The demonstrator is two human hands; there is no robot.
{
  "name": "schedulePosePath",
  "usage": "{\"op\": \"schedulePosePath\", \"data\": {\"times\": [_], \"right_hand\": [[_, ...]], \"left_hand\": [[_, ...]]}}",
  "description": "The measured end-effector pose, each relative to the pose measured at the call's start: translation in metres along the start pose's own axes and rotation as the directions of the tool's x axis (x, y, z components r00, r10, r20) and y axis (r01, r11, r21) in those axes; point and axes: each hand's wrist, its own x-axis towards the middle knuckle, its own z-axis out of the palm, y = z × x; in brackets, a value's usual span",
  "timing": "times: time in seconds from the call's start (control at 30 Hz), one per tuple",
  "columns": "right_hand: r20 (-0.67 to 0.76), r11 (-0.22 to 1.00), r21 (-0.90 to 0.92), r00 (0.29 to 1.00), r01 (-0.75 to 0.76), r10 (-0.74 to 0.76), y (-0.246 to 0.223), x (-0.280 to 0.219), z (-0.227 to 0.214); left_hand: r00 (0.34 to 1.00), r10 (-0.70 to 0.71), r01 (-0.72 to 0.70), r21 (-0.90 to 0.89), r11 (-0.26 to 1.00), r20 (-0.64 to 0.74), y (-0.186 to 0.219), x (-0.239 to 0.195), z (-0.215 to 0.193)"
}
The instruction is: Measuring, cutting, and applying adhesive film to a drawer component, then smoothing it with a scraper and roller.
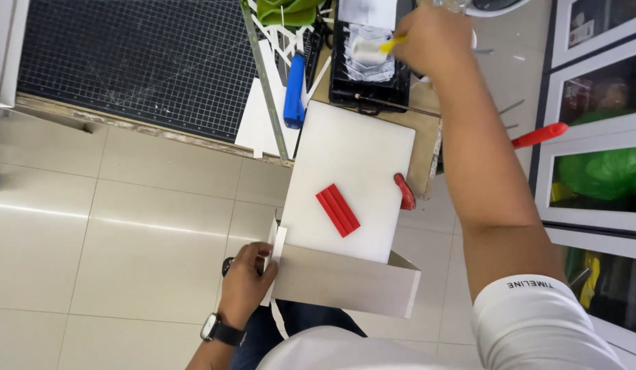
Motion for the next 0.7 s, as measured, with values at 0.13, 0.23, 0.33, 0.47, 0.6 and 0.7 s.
{"op": "schedulePosePath", "data": {"times": [0.13,0.23,0.33,0.47,0.6,0.7], "right_hand": [[-0.031,0.999,0.038,1.000,-0.005,0.006,-0.010,0.010,0.048],[-0.124,1.000,-0.005,0.992,-0.015,0.014,-0.007,0.005,0.029],[0.050,1.000,0.009,0.999,-0.011,0.011,-0.014,-0.015,0.003],[-0.002,0.991,0.088,0.995,-0.102,0.102,-0.010,0.026,0.051],[0.029,0.976,0.161,0.989,-0.146,0.144,-0.023,0.006,0.004],[0.333,0.991,-0.129,0.940,-0.033,0.074,-0.023,-0.007,-0.024]], "left_hand": [[0.998,0.021,-0.031,0.186,0.982,0.053,0.020,0.007,-0.006],[0.996,0.004,-0.014,0.109,0.994,0.091,0.026,0.007,-0.013],[0.995,-0.007,0.008,-0.015,1.000,0.095,0.018,-0.003,-0.011],[0.998,0.051,-0.048,-0.109,0.993,0.022,-0.002,-0.013,0.001],[0.998,-0.023,0.034,-0.186,0.982,0.060,0.009,-0.027,-0.009],[0.995,0.037,-0.017,-0.216,0.976,0.089,-0.006,-0.042,-0.008]]}}
